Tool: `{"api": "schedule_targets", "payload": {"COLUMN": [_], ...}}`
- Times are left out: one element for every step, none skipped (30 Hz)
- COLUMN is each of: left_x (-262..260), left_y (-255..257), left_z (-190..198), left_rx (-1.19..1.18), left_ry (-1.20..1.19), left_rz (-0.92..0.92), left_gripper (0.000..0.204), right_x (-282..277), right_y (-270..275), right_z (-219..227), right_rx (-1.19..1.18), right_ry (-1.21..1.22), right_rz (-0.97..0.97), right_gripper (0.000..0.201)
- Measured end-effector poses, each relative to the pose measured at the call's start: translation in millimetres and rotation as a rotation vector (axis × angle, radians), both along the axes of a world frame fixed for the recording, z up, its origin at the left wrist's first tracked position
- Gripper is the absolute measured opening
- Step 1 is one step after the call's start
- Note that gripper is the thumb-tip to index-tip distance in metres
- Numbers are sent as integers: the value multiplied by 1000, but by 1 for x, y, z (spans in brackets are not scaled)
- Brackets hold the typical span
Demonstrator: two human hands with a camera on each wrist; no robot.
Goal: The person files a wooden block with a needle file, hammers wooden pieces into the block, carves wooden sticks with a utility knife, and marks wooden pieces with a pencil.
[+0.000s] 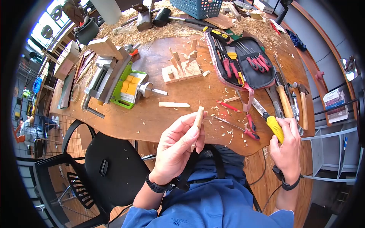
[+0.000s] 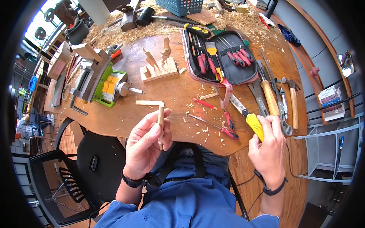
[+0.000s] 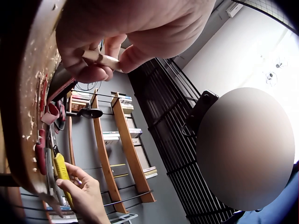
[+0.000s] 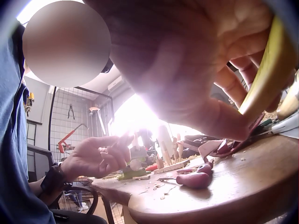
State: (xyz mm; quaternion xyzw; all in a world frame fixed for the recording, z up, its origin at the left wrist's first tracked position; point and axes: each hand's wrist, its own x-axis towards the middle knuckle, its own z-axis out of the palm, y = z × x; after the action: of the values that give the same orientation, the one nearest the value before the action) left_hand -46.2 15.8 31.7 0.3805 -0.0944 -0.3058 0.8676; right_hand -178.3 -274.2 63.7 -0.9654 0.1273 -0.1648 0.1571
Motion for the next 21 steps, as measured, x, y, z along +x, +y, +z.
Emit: {"api": "schedule_targets", "payload": {"left_x": [-1, -2, -2, -3, -3, -3, -3, -3, -2, -2, -1, -1, -2, -2, -2, -3, -2, -2, -2, -2, -3], "left_y": [-1, -1, -2, -2, -1, -2, -2, -3, -3, -3, -3, -3, -3, -3, -3, -2, -1, 0, 0, 0, 0], "left_z": [0, 0, 0, 1, 3, 4, 4, 4, 4, 3, 1, 1, 2, 3, 7, 10, 11, 11, 11, 10, 10], "left_rx": [0, 13, 27, 28, 49, 70, 71, 78, 86, 91, 111, 129, 173, 177, 205, 233, 235, 241, 246, 247, 240], "left_ry": [-1, -14, -28, -30, -42, -54, -57, -63, -70, -78, -108, -143, -163, -189, -198, -206, -209, -216, -222, -219, -227], "left_rz": [0, 19, 39, 43, 51, 58, 60, 68, 75, 76, 71, 71, 92, 109, 120, 128, 135, 138, 138, 132, 133], "left_gripper": [50, 49, 48, 48, 48, 49, 49, 48, 48, 48, 47, 47, 46, 46, 45, 45, 45, 45, 45, 45, 45], "right_x": [-1, -3, -4, -5, -5, -5, -4, -2, 1, 4, 6, 10, 14, 17, 18, 20, 22, 23, 22, 21, 22], "right_y": [-1, -1, -2, -2, -2, -2, -2, -3, -4, -5, -5, -7, -9, -10, -12, -12, -12, -11, -11, -9, -6], "right_z": [-1, -2, -3, -3, -5, -6, -8, -9, -12, -15, -18, -22, -25, -29, -32, -35, -37, -38, -39, -37, -34], "right_rx": [-4, -4, 8, 21, 22, 30, 39, 41, 30, 20, 25, 17, 9, 12, -24, -61, -59, -61, -63, -61, -43], "right_ry": [11, 9, 47, 86, 84, 73, 62, 58, 49, 38, 29, 43, 58, 50, 47, 46, 43, 32, 23, 26, 22], "right_rz": [11, 12, 3, -5, -1, -4, -9, -9, 7, 23, 27, 20, 17, 31, 40, 47, 53, 57, 57, 51, 53], "right_gripper": [49, 49, 49, 49, 49, 51, 52, 52, 55, 57, 57, 58, 59, 59, 59, 58, 58, 58, 57, 57, 55]}}
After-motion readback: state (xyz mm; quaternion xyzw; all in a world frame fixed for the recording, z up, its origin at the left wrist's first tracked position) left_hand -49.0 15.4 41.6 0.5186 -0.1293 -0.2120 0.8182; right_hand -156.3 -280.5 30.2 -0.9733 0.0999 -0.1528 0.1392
